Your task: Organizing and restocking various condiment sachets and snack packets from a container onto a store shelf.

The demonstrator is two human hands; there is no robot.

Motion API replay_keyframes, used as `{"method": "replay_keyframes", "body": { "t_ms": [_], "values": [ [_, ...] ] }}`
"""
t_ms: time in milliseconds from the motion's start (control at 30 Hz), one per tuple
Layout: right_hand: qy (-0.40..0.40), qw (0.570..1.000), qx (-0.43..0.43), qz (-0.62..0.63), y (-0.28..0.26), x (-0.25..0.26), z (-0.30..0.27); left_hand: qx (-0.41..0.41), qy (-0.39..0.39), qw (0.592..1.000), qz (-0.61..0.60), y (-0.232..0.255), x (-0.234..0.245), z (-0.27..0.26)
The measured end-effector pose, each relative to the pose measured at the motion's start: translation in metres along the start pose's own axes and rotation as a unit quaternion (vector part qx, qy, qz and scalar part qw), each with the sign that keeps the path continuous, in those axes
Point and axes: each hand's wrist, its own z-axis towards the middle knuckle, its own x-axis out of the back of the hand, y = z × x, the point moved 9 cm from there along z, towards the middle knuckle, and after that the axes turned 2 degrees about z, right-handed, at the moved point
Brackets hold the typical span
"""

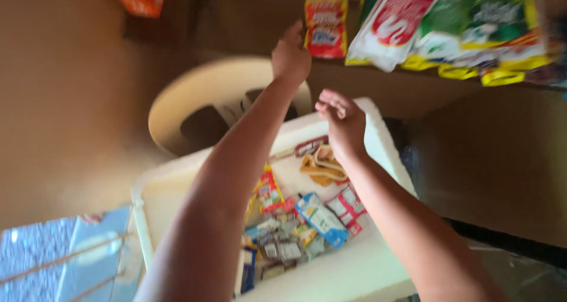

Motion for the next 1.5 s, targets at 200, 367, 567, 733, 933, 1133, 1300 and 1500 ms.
{"method": "replay_keyframes", "body": {
  "t_ms": [200,367,567,733,933,1133,1300,1500],
  "values": [
    [-0.087,0.979,-0.18,-0.041,0.1,-0.012,-0.117,-0.131,-0.075,0.988,-0.04,0.04,0.134,-0.153],
    [-0.158,0.938,-0.294,-0.091,0.202,-0.008,-0.194,-0.034,-0.142,0.979,0.139,-0.093,0.171,-0.28],
    [-0.208,0.88,-0.38,-0.195,0.243,-0.007,-0.253,0.071,-0.267,0.868,0.413,-0.221,0.176,-0.349],
    [-0.251,0.873,-0.348,-0.232,0.26,0.005,-0.262,0.228,-0.327,0.834,0.382,-0.248,0.165,-0.381],
    [-0.246,0.834,-0.312,-0.384,0.253,0.014,-0.246,0.19,-0.394,0.765,0.473,-0.266,0.143,-0.387],
    [-0.225,0.839,-0.384,-0.313,0.25,0.023,-0.25,0.072,-0.139,0.903,0.4,-0.251,0.155,-0.341],
    [-0.262,0.835,-0.253,-0.412,0.241,0.019,-0.235,0.235,-0.322,0.747,0.533,-0.297,0.155,-0.342],
    [-0.232,0.804,0.177,-0.518,0.096,-0.064,-0.195,-0.007,-0.416,0.777,0.473,-0.187,0.135,-0.321]
  ]
}}
